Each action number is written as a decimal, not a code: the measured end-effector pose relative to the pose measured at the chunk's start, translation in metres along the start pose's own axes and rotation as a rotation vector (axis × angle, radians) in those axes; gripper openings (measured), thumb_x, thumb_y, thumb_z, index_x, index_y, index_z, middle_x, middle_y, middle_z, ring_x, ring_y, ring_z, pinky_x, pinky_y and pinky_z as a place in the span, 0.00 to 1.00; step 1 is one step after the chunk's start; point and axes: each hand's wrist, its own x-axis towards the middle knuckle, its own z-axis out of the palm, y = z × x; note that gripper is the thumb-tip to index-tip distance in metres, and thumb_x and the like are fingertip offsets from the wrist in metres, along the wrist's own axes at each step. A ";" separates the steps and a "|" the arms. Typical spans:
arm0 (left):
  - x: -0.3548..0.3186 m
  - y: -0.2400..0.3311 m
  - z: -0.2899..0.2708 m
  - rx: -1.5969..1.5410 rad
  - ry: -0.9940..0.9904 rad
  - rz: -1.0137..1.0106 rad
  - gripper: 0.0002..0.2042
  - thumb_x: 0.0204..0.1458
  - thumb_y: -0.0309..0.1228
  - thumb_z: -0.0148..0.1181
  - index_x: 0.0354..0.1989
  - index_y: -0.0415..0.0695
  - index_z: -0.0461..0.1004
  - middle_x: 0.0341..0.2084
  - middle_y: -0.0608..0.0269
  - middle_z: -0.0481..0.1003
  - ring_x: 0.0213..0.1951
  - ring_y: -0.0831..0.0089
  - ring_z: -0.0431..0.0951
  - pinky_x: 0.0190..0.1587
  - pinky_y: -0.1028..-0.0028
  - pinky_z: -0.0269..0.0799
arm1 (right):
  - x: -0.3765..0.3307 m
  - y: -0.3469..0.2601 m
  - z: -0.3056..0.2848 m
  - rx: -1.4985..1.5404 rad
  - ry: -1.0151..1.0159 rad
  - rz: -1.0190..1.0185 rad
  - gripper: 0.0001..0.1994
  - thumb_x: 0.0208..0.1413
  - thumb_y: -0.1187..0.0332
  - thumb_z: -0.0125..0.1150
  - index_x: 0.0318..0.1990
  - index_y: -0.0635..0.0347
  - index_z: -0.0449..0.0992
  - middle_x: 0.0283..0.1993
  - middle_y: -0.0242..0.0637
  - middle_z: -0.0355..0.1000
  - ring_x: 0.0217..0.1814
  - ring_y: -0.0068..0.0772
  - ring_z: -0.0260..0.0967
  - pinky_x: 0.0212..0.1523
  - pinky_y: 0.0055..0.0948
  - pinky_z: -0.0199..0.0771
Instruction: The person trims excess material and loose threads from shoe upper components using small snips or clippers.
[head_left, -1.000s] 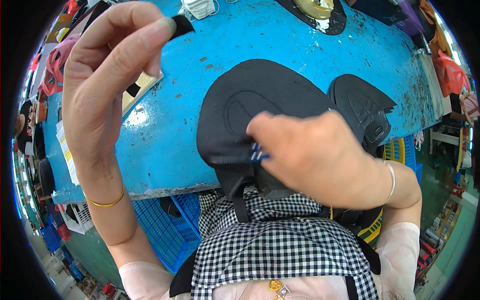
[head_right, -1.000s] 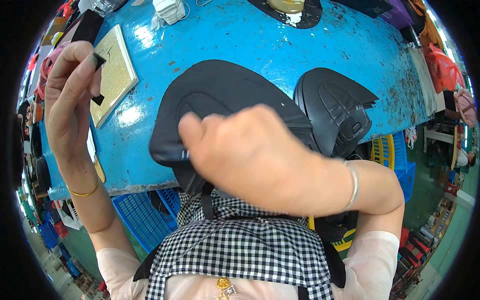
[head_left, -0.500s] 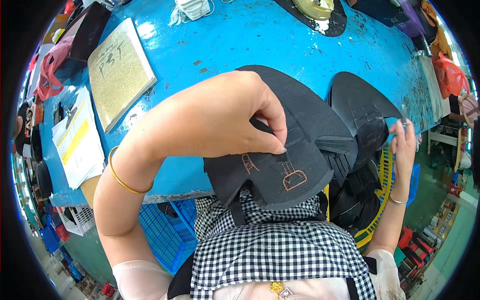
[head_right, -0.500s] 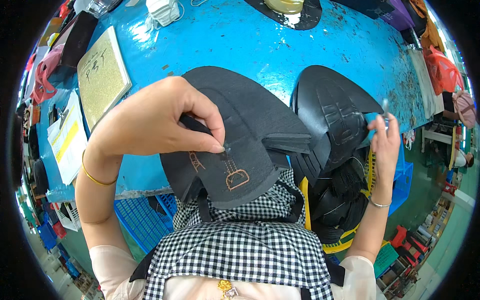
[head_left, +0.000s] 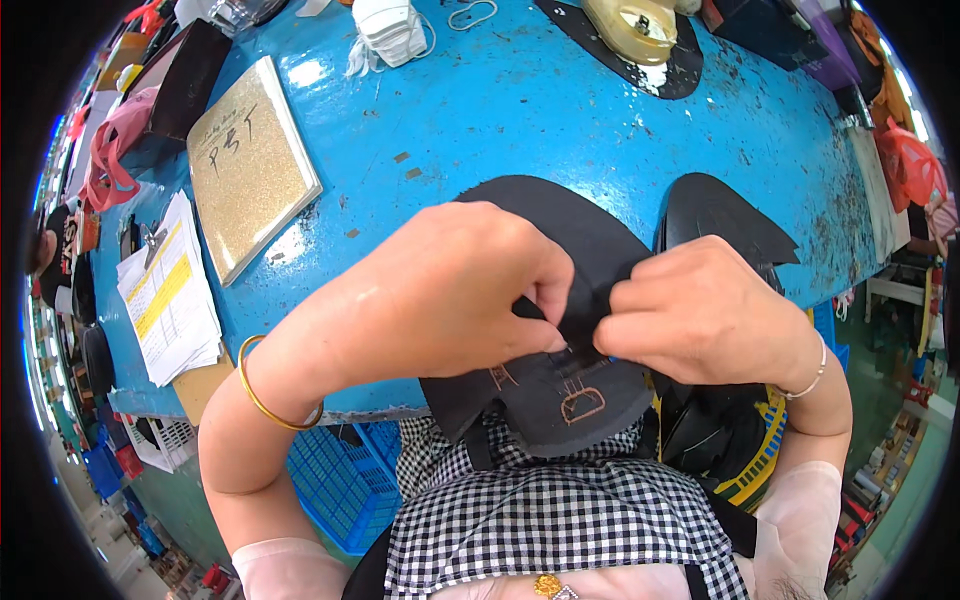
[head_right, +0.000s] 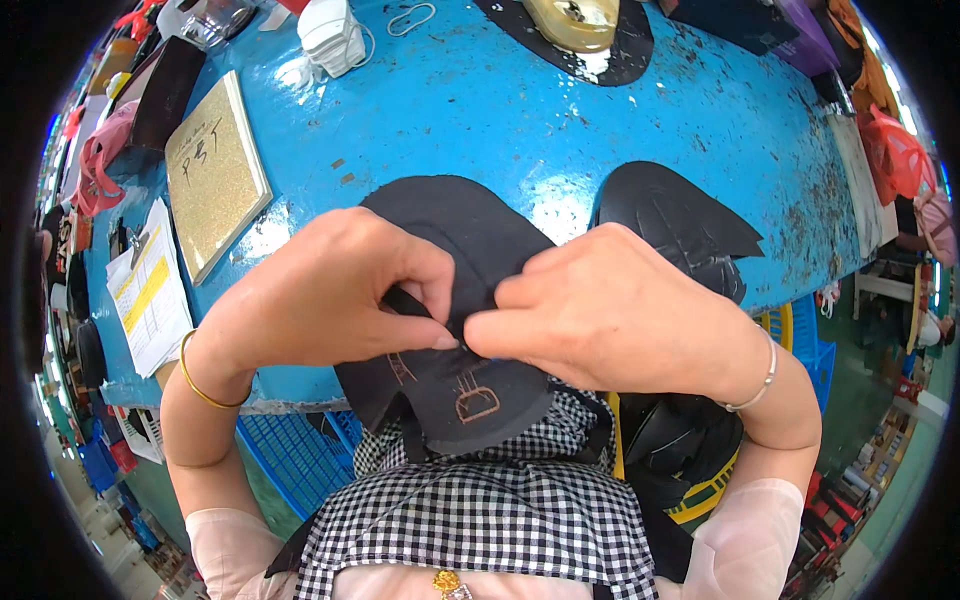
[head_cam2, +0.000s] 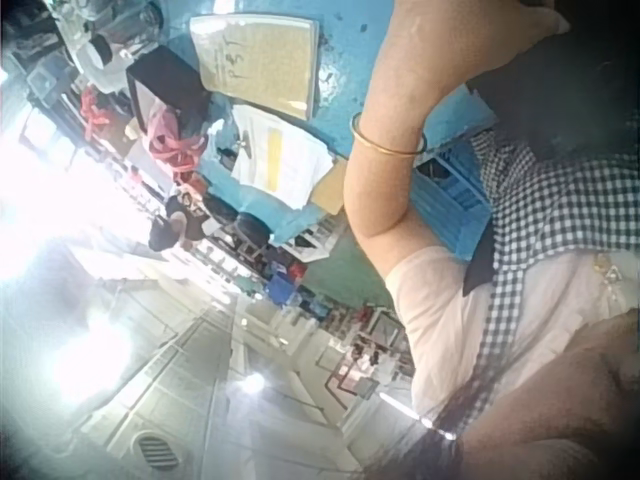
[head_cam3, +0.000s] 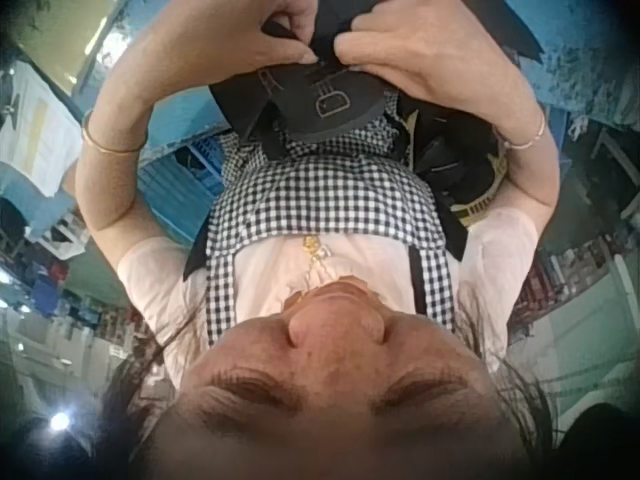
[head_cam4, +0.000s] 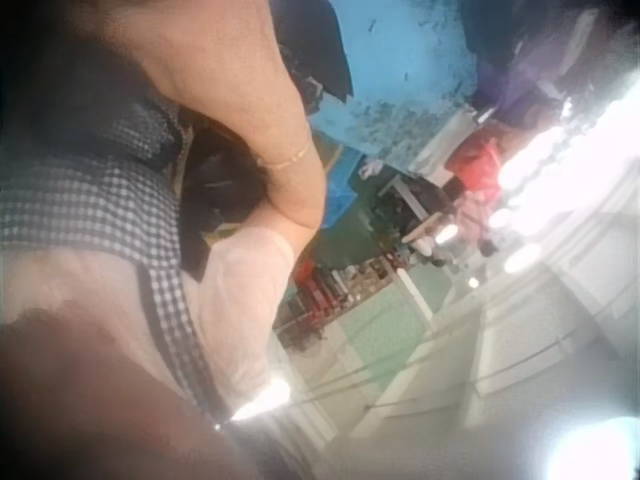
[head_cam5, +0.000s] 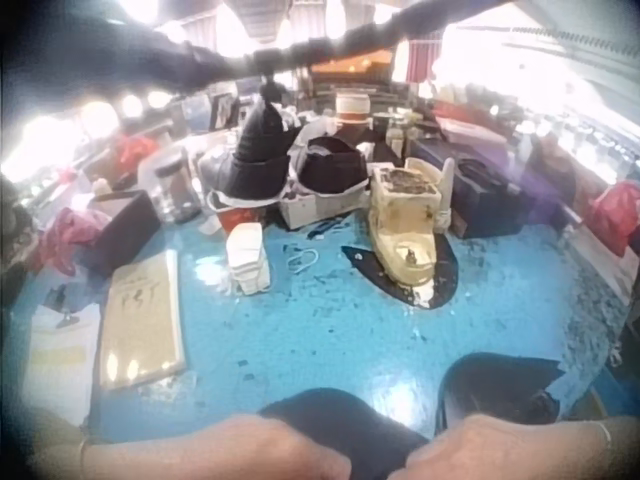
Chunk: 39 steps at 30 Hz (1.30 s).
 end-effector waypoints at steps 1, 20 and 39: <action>0.000 -0.001 0.004 0.004 0.027 0.059 0.08 0.40 0.31 0.70 0.25 0.42 0.76 0.19 0.59 0.76 0.23 0.61 0.75 0.27 0.68 0.68 | 0.000 0.001 -0.002 -0.001 -0.004 -0.008 0.08 0.47 0.69 0.64 0.34 0.51 0.71 0.21 0.31 0.67 0.26 0.37 0.70 0.21 0.35 0.66; -0.006 -0.014 -0.017 0.132 0.010 0.045 0.09 0.43 0.27 0.65 0.33 0.41 0.75 0.24 0.58 0.75 0.23 0.62 0.73 0.27 0.68 0.68 | 0.013 0.002 0.001 -0.039 0.136 0.183 0.09 0.54 0.62 0.60 0.35 0.53 0.68 0.23 0.34 0.68 0.26 0.40 0.72 0.22 0.36 0.66; -0.017 -0.022 -0.028 -0.458 0.355 -0.004 0.04 0.53 0.26 0.64 0.33 0.38 0.79 0.20 0.74 0.73 0.21 0.91 0.68 0.23 0.87 0.60 | 0.040 -0.069 0.024 -0.511 -0.048 0.205 0.17 0.49 0.65 0.60 0.42 0.70 0.74 0.46 0.61 0.74 0.20 0.27 0.72 0.16 0.24 0.70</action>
